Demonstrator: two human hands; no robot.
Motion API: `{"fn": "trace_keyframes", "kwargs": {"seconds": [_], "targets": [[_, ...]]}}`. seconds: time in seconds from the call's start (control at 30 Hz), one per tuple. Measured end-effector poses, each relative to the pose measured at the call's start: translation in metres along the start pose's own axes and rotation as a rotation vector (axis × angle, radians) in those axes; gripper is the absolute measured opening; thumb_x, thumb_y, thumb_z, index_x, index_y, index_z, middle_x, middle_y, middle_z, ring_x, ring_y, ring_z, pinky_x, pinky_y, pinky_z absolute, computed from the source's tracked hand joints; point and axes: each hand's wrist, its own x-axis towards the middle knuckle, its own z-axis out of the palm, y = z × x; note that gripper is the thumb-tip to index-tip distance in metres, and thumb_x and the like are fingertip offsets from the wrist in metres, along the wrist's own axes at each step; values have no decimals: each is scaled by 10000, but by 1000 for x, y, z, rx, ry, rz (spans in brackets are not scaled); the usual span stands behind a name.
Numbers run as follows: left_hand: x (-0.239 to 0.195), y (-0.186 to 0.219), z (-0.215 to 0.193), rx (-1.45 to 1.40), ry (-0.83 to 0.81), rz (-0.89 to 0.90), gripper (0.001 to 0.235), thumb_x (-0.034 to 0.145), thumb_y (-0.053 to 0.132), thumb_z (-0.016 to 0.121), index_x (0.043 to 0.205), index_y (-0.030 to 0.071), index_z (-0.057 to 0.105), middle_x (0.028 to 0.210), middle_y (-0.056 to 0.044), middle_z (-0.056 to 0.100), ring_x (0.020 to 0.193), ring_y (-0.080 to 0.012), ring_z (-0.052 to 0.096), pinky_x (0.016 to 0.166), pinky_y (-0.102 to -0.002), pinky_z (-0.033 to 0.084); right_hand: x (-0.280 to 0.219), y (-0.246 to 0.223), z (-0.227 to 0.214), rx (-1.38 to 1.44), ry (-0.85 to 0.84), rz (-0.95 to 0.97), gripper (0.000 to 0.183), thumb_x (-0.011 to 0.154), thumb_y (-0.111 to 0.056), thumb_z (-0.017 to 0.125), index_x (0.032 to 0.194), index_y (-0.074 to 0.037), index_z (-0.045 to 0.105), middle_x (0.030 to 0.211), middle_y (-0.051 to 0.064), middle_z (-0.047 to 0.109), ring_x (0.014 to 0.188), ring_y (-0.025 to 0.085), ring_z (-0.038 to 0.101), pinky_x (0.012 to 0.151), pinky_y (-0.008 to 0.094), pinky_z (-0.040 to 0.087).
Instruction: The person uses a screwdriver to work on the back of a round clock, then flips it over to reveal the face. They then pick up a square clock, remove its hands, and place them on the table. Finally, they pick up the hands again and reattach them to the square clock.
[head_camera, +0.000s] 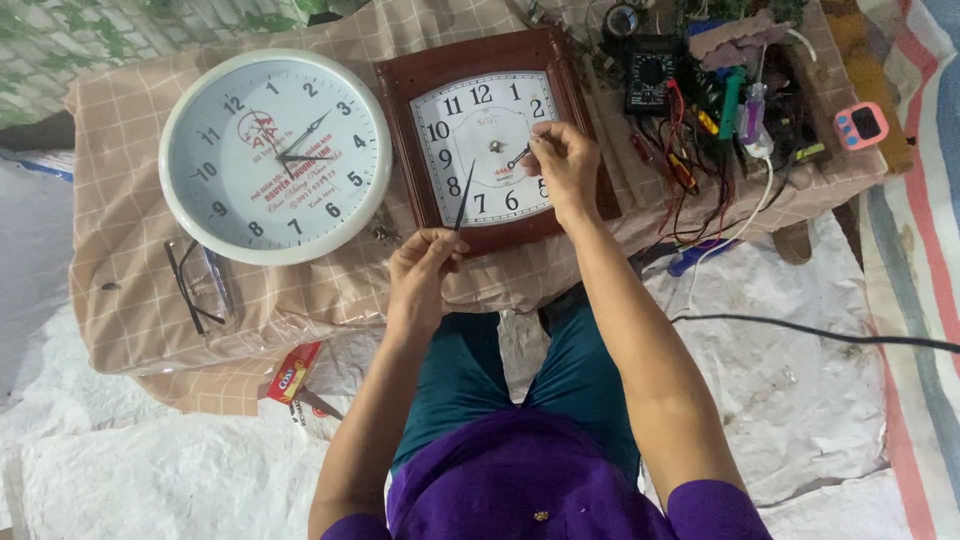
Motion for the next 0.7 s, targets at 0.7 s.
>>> {"fn": "trace_keyframes", "kwargs": {"seconds": [0.7], "targets": [[-24, -18, -16, 32, -10, 105, 217, 972, 151, 737, 873, -42, 725, 759, -169, 717, 702, -145, 577, 662, -286, 486, 35, 25, 29, -73, 39, 59, 116, 870, -9, 666, 981, 21, 680, 781, 170, 686, 561, 249, 761, 464, 309, 672]]}}
